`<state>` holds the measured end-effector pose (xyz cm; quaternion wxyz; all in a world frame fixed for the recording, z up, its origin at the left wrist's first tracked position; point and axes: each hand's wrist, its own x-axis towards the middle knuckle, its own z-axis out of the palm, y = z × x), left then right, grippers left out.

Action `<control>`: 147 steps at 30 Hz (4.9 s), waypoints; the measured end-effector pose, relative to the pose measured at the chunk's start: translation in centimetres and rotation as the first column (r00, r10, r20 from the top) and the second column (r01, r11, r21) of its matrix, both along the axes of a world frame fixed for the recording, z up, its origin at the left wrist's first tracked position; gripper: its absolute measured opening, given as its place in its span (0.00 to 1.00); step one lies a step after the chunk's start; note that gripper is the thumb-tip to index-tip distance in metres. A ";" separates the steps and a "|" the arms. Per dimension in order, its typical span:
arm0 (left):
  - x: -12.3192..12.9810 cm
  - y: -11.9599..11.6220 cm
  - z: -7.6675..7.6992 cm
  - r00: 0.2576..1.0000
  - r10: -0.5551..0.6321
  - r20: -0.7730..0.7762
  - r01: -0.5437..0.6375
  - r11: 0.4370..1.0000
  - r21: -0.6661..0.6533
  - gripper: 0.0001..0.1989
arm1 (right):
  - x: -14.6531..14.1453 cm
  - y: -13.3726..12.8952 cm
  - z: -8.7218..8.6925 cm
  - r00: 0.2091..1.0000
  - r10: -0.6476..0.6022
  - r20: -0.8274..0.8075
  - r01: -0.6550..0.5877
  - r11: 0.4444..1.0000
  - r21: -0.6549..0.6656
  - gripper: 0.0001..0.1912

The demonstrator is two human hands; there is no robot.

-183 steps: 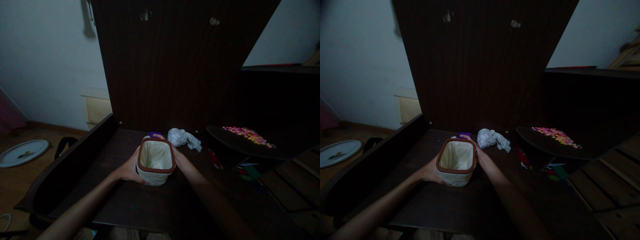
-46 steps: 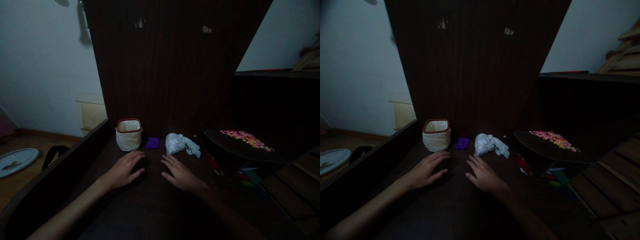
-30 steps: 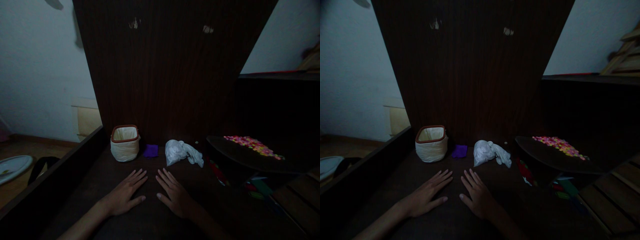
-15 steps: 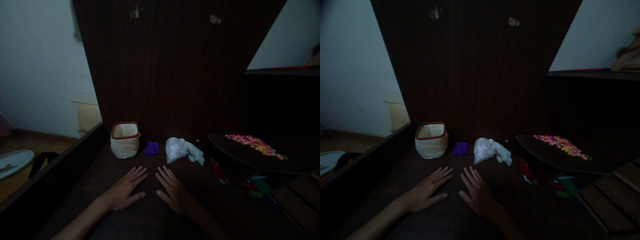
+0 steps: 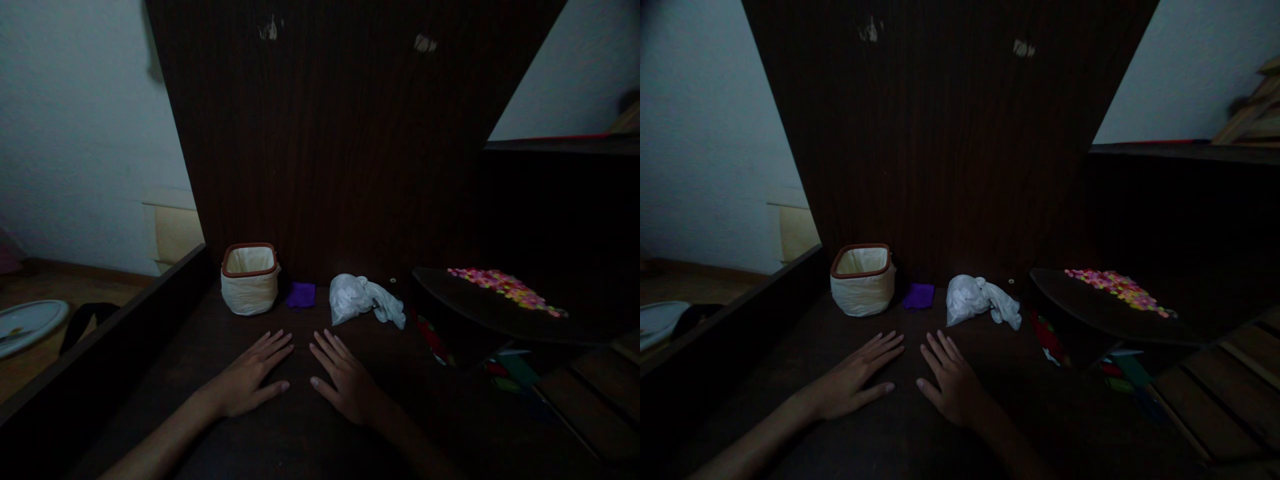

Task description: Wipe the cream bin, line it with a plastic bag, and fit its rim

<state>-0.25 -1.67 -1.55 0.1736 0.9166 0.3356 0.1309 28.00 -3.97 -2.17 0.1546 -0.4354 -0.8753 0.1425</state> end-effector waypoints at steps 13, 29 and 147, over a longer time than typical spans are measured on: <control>0.0 -0.3 0.4 1.000 0.025 -0.014 -0.024 1.000 0.008 0.33 | -0.2 0.0 0.7 0.998 0.000 0.056 0.003 0.998 -0.061 0.33; 0.0 -0.3 0.3 0.999 0.011 -0.037 -0.011 1.000 0.006 0.33 | 0.1 0.0 -0.3 0.999 0.002 0.051 -0.004 0.999 0.040 0.32; 0.4 -0.5 1.6 1.000 0.023 -0.008 -0.024 0.998 -0.063 0.34 | -13.1 9.7 12.0 0.989 -0.066 -0.133 0.102 0.953 0.284 0.19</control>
